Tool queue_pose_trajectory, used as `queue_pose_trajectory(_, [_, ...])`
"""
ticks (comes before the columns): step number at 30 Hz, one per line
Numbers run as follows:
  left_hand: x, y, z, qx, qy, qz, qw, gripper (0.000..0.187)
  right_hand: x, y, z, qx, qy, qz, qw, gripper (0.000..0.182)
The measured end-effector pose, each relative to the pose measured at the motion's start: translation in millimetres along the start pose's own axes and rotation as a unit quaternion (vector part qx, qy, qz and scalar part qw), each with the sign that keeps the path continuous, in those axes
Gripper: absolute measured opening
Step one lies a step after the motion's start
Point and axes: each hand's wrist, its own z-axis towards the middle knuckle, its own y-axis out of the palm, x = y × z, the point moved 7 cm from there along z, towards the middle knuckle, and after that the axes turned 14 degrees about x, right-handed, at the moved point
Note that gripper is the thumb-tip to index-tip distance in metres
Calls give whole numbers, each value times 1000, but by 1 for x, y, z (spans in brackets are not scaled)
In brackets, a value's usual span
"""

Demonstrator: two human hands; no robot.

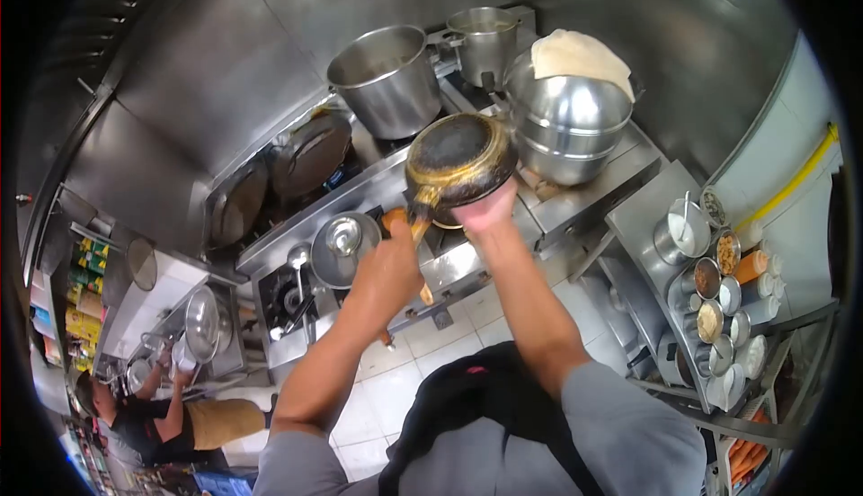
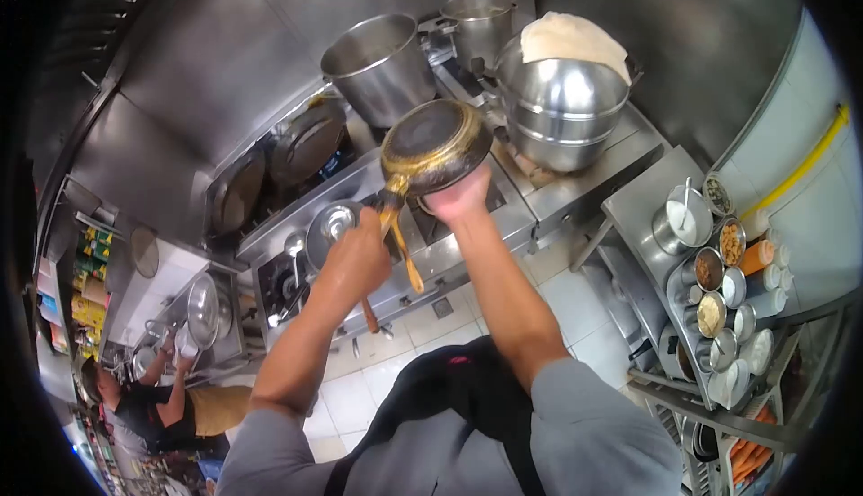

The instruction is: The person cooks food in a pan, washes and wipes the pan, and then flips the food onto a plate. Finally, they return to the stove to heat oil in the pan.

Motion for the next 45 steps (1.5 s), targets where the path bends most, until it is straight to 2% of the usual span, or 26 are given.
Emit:
queue_pose_trajectory(2, [-3,7,-19,-17,-29,-12,999,28,2,-9,3,-28,33,-16,999,47])
queue_pose_trajectory(3, [0,2,-19,-3,-16,-3,1000,29,3,-8,-8,32,33,-27,999,47])
queue_pose_trajectory(4, [-3,6,-16,-39,-48,19,998,30,1,-4,2,16,3,13,1000,46])
queue_pose_trajectory(6, [-8,2,-14,-30,-54,10,998,29,5,-12,2,15,26,-6,1000,46])
queue_pose_trajectory(10, [-8,-8,-7,-35,-41,28,998,28,10,-23,17,18,22,29,999,47])
queue_pose_trajectory(12, [-11,-9,-2,-6,-11,33,999,29,14,-27,19,12,40,38,998,49])
queue_pose_trajectory(13, [-15,-7,0,-24,-6,47,999,35,16,-28,20,0,42,36,998,50])
queue_pose_trajectory(18, [-19,-14,8,-43,6,60,997,35,21,-29,24,-8,41,46,998,51])
queue_pose_trajectory(20, [-27,-16,12,-59,-29,66,996,35,23,-31,25,10,42,59,997,50])
queue_pose_trajectory(22, [-27,-20,14,-58,-13,60,996,34,26,-35,31,12,50,80,995,51])
queue_pose_trajectory(24, [-29,-23,15,-64,-34,56,996,32,29,-39,31,37,61,81,994,53])
queue_pose_trajectory(29, [-31,-23,17,-59,12,48,997,30,29,-37,27,53,71,79,993,55])
queue_pose_trajectory(31, [-33,-23,17,-72,-19,33,997,28,29,-36,24,50,67,80,993,55])
queue_pose_trajectory(35, [-45,-19,20,-64,10,-6,998,23,27,-35,20,60,50,74,994,54])
queue_pose_trajectory(40, [-47,-19,22,-98,-17,-40,994,17,28,-34,25,67,35,74,994,52])
queue_pose_trajectory(44, [-64,-8,26,-107,-21,-38,993,19,28,-34,28,50,42,62,996,53])
queue_pose_trajectory(45, [-64,-4,26,-87,17,-61,994,23,29,-35,29,45,50,62,996,53])
